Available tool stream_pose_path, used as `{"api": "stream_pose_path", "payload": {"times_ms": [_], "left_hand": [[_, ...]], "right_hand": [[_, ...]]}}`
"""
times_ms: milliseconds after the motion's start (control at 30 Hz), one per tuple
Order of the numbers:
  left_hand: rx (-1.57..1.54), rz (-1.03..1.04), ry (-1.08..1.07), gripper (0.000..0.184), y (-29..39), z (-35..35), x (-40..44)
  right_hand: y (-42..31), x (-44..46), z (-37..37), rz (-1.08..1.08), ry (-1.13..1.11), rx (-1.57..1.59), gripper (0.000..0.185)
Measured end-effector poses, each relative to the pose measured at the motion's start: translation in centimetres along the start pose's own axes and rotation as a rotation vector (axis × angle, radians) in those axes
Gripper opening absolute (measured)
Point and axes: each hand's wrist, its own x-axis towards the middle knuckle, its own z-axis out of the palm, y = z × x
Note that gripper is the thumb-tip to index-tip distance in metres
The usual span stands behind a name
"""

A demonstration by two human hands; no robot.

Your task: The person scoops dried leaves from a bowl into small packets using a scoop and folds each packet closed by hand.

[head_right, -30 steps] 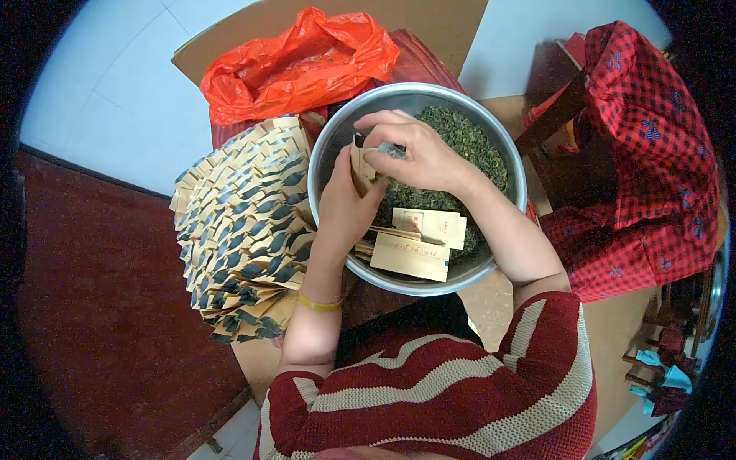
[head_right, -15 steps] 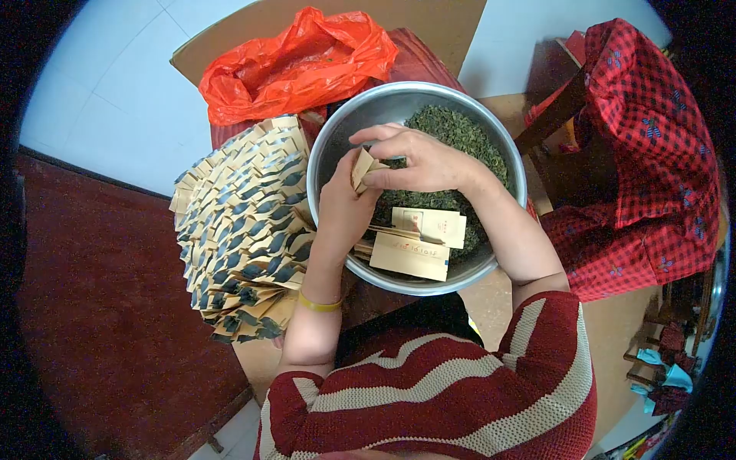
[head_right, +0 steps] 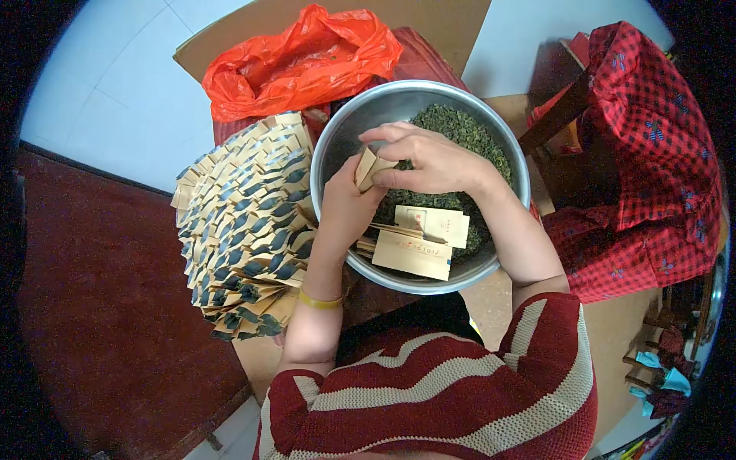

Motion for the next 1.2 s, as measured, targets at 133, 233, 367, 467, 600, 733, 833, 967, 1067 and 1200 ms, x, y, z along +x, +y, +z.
{"api": "stream_pose_path", "payload": {"times_ms": [133, 233, 367, 467, 600, 733, 833, 967, 1067, 1200], "left_hand": [[-0.016, 0.019, -0.060, 0.038, 0.2, -0.1, 0.0], [-0.038, 0.018, -0.081, 0.035, 0.5, -0.3, -0.1], [-0.062, 0.021, -0.062, 0.033, 0.5, -0.2, 0.0], [-0.132, 0.005, -0.026, 0.032, -0.2, -0.2, 0.2], [-0.273, -0.015, -0.078, 0.033, -0.6, 0.0, 0.3], [-0.324, 0.045, -0.087, 0.032, -0.2, -0.1, 0.2], [-0.401, 0.068, -0.094, 0.032, -0.1, -0.1, 0.1], [-0.479, 0.033, -0.156, 0.033, -0.4, 0.2, 0.1], [-0.559, -0.003, -0.207, 0.039, 0.1, -0.3, 0.0], [-0.600, -0.006, -0.196, 0.042, 0.0, -0.1, -0.2]], "right_hand": [[-0.3, 0.3, 0.4, 0.023, -0.121, 0.080, 0.020], [0.4, 0.3, 0.9, -0.006, -0.129, 0.081, 0.020], [0.2, 0.3, 0.9, 0.004, -0.103, 0.124, 0.019], [-0.2, 0.3, 0.2, 0.015, -0.017, 0.082, 0.019], [0.1, -0.1, -0.7, 0.026, 0.112, 0.145, 0.015], [0.7, 0.1, -0.3, 0.066, 0.017, 0.144, 0.016], [0.6, 0.2, -0.1, 0.063, 0.051, 0.153, 0.019], [0.0, 0.3, -0.4, 0.113, 0.118, 0.293, 0.020], [0.5, 0.3, -0.3, 0.083, 0.095, 0.305, 0.020], [0.4, 0.1, -0.5, 0.091, -0.012, 0.323, 0.023]]}}
